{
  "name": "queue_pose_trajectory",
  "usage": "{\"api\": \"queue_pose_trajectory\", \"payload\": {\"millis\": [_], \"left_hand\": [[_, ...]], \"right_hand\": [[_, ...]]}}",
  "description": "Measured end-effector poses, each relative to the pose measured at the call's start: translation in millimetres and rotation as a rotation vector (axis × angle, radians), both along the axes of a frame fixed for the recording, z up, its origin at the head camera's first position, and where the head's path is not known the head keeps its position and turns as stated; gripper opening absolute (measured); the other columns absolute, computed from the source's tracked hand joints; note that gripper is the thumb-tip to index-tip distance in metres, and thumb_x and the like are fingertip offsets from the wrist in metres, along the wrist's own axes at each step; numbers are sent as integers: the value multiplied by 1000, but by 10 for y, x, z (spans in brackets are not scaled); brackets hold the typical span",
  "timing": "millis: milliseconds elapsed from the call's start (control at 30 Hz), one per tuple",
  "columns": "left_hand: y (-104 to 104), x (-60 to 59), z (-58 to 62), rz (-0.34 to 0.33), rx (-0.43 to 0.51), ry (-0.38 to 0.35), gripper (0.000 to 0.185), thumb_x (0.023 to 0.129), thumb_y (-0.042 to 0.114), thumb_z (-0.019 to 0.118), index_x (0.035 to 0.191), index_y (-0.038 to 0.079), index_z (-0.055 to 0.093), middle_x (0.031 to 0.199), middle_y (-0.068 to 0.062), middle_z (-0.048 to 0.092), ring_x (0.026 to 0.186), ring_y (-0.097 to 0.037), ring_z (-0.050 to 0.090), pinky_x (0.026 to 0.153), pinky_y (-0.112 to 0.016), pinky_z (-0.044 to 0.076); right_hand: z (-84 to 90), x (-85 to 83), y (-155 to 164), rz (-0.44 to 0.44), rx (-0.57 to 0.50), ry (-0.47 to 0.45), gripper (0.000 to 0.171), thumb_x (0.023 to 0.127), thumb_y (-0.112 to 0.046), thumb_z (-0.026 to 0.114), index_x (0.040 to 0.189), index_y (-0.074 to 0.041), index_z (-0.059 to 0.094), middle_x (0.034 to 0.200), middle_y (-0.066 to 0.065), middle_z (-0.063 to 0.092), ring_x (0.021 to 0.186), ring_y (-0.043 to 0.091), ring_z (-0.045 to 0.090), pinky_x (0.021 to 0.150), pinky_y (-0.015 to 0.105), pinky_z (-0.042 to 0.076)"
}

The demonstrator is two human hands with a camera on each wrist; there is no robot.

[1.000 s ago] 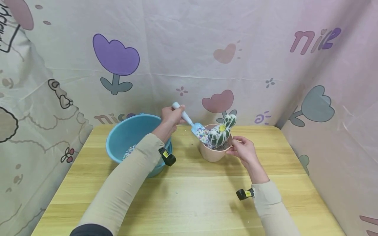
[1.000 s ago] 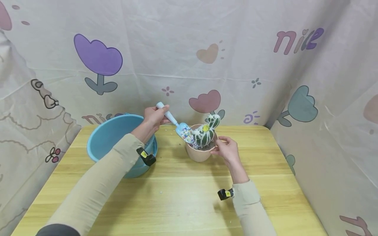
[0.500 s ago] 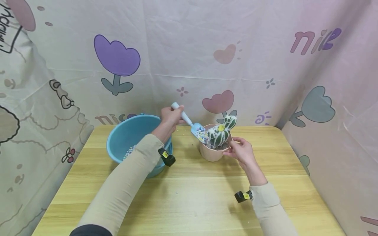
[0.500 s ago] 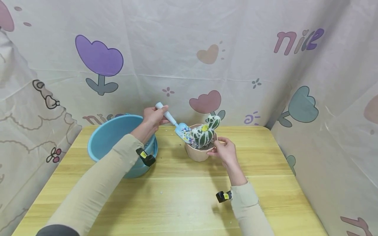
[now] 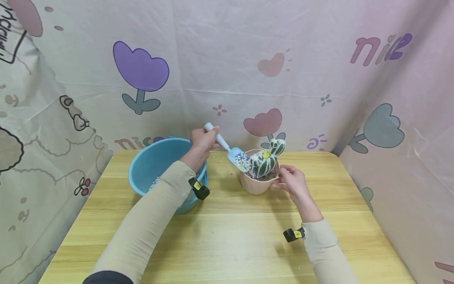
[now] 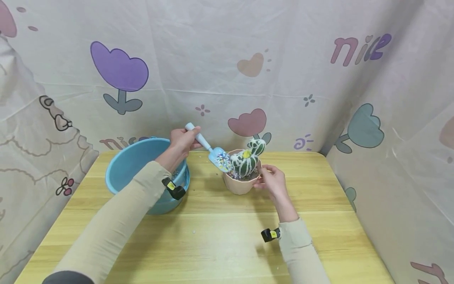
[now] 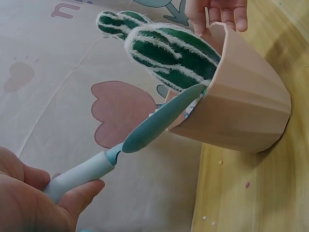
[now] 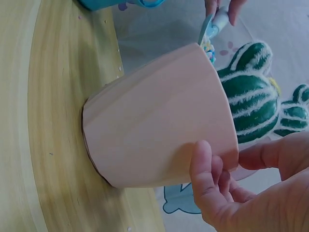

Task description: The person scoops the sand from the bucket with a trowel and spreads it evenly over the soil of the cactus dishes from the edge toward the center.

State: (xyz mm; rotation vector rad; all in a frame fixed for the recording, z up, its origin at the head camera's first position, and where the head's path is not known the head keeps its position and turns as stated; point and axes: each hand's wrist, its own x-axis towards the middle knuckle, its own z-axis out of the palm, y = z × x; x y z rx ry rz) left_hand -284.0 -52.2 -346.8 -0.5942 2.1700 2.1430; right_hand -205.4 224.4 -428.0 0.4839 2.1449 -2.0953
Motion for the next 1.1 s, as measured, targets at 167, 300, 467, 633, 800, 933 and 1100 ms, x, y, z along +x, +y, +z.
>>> {"api": "queue_pose_trajectory", "payload": {"millis": [167,300,467,633,800,933,1100], "left_hand": [[6,-6,-13,-1,1,11,44,104,29,69,137,0,63,140,-21,65,123,-35,71,104,-45,62],[7,-9,-17,-1,-2,10,44,104,29,69,138,1,63,140,-21,65,123,-35,71,102,-43,63],[-3,-11,-12,8,-1,10,44,104,28,69,137,0,63,139,-20,65,123,-34,71,97,-40,65],[-15,-11,-11,9,0,9,44,104,28,69,137,0,63,138,-20,65,123,-34,72,96,-38,65],[-15,-4,-12,2,-4,20,46,104,29,69,138,-1,63,139,-21,65,121,-34,72,97,-39,65],[-11,-1,-19,-3,7,41,45,104,27,69,136,-3,63,139,-23,64,121,-35,72,97,-40,65],[-6,8,-17,-3,1,46,45,104,26,69,137,-3,63,140,-22,64,123,-36,71,99,-42,64]], "right_hand": [[-14,-21,4,-5,-1,10,48,104,-4,51,148,14,43,104,12,56,73,9,59,75,25,67],[-27,-26,-1,-5,-18,8,50,104,-3,49,150,14,40,105,15,56,72,9,61,75,25,67],[-34,-19,-18,20,-64,15,53,105,-3,47,154,14,35,111,21,56,71,11,64,74,24,67],[-40,-8,-49,29,-88,26,56,105,-3,46,155,14,31,112,22,55,71,12,64,76,26,68],[-33,14,-78,26,-108,20,59,104,-2,47,157,13,27,111,22,57,71,12,65,79,30,68],[-25,21,-101,19,-125,16,61,104,-3,47,159,11,24,112,23,58,71,12,66,79,30,68],[-25,21,-110,11,-134,8,63,103,-2,47,160,9,23,106,21,60,69,13,66,79,31,68]]}}
